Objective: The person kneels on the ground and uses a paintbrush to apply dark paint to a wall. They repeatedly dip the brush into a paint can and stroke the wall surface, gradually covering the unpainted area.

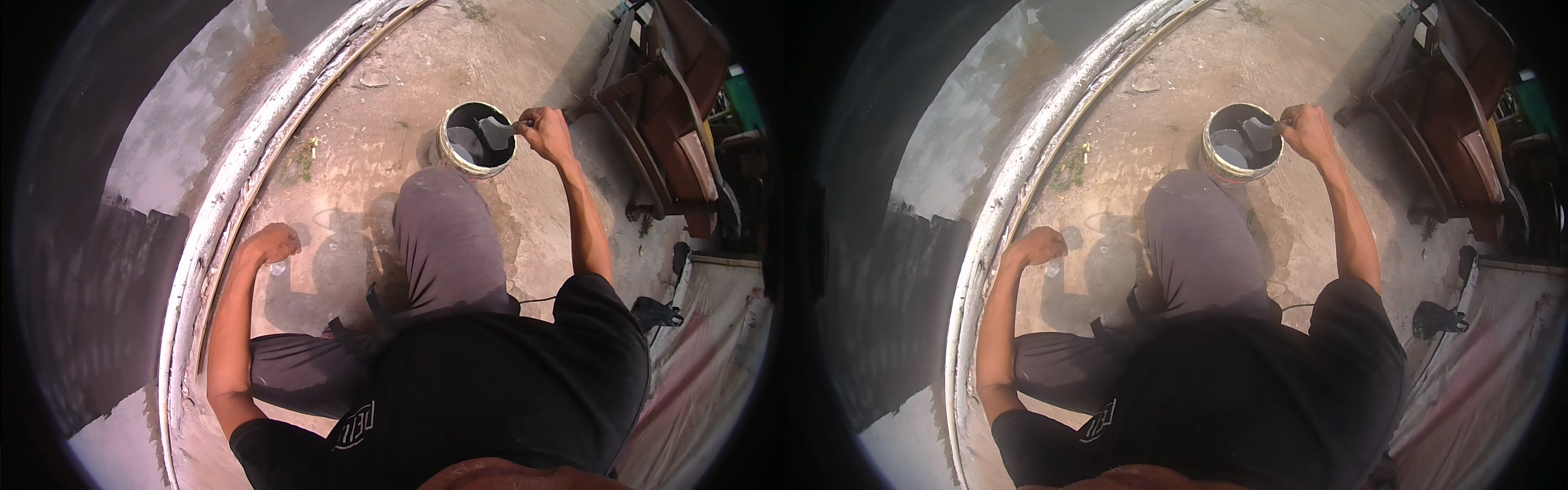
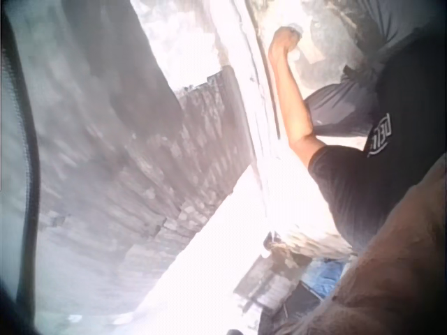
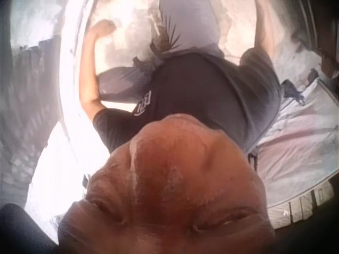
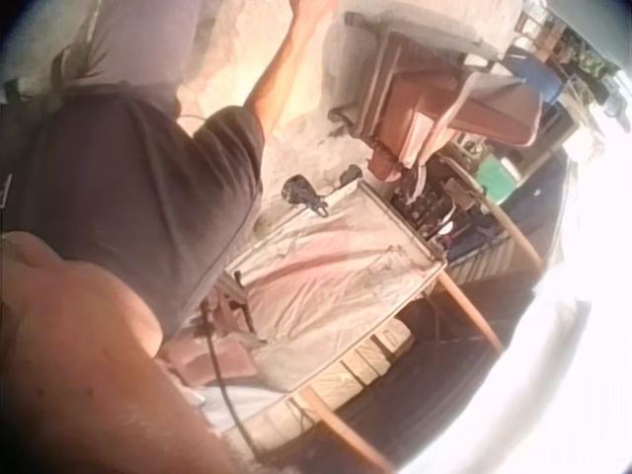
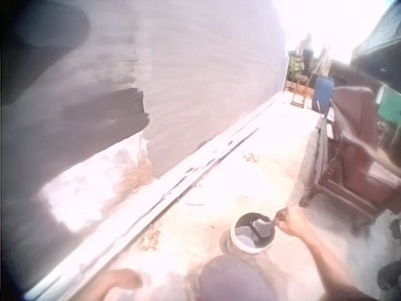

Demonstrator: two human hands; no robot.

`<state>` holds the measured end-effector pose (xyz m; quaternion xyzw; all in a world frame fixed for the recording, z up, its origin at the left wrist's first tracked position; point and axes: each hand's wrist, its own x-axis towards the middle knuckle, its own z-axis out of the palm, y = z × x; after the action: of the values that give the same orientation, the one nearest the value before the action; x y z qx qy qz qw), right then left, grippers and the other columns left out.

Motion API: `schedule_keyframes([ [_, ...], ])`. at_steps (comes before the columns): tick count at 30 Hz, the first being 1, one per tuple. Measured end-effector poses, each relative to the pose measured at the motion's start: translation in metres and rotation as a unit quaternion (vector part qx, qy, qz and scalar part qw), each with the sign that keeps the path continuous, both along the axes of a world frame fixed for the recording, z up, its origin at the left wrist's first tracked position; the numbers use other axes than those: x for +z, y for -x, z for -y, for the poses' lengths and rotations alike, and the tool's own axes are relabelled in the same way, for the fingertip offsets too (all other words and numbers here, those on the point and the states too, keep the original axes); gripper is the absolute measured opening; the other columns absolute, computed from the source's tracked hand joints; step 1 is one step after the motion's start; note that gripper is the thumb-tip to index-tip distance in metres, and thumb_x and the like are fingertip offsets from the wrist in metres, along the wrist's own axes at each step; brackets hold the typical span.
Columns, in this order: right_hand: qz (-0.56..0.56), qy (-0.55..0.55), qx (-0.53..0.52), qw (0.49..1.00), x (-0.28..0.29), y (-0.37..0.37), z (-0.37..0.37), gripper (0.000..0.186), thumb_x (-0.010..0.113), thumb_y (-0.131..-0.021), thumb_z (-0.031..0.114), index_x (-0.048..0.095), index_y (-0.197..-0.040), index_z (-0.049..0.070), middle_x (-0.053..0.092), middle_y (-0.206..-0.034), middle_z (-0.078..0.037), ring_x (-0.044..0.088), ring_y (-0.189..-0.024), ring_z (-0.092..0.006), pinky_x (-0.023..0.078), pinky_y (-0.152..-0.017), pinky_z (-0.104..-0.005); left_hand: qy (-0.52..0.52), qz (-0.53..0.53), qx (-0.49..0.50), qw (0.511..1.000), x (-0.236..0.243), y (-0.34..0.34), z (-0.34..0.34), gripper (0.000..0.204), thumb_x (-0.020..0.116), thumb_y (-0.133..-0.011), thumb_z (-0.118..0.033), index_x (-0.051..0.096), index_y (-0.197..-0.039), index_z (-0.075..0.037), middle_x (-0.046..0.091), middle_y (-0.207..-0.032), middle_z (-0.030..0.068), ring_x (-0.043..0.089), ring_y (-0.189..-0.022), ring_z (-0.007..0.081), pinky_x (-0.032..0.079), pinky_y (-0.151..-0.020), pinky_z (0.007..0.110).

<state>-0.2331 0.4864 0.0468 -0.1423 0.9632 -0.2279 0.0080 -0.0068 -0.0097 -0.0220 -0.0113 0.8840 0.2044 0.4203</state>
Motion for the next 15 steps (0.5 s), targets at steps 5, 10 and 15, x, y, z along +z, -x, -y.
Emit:
schedule_keyframes([
  [5,-0.061,-0.054,0.055,0.995,-0.091,0.017,0.001,0.017,0.066,-0.07,0.01,0.074,-0.08,-0.001,0.067,-0.073,-0.025,0.068,-0.073,-0.0434,0.054,-0.069,-0.0488,0.009,-0.015,0.002,1.0,-0.008,0.007,0.005,0.029,0.061,-0.084,-0.021,0.074,-0.1,0.0,0.073,-0.097,0.0207,0.071,-0.092,0.0334,0.053,-0.082,0.041],
  [10,-0.106,-0.09,0.08,0.987,-0.129,0.027,0.003,0.018,0.063,-0.069,0.011,0.073,-0.079,0.001,0.065,-0.072,-0.027,0.067,-0.071,-0.0435,0.054,-0.068,-0.0497,0.011,0.005,0.016,1.0,-0.011,0.007,0.009,0.029,0.063,-0.084,-0.02,0.074,-0.1,0.001,0.074,-0.095,0.0206,0.071,-0.091,0.0332,0.053,-0.081,0.04],
  [15,-0.078,-0.07,0.069,0.992,-0.1,0.015,0.008,0.015,0.065,-0.074,0.01,0.072,-0.083,0.001,0.066,-0.074,-0.025,0.067,-0.073,-0.0418,0.053,-0.066,-0.0488,0.013,0.004,0.017,1.0,-0.015,0.005,0.013,0.028,0.063,-0.083,-0.02,0.074,-0.1,0.0,0.073,-0.093,0.0219,0.07,-0.089,0.0336,0.053,-0.08,0.04],
])
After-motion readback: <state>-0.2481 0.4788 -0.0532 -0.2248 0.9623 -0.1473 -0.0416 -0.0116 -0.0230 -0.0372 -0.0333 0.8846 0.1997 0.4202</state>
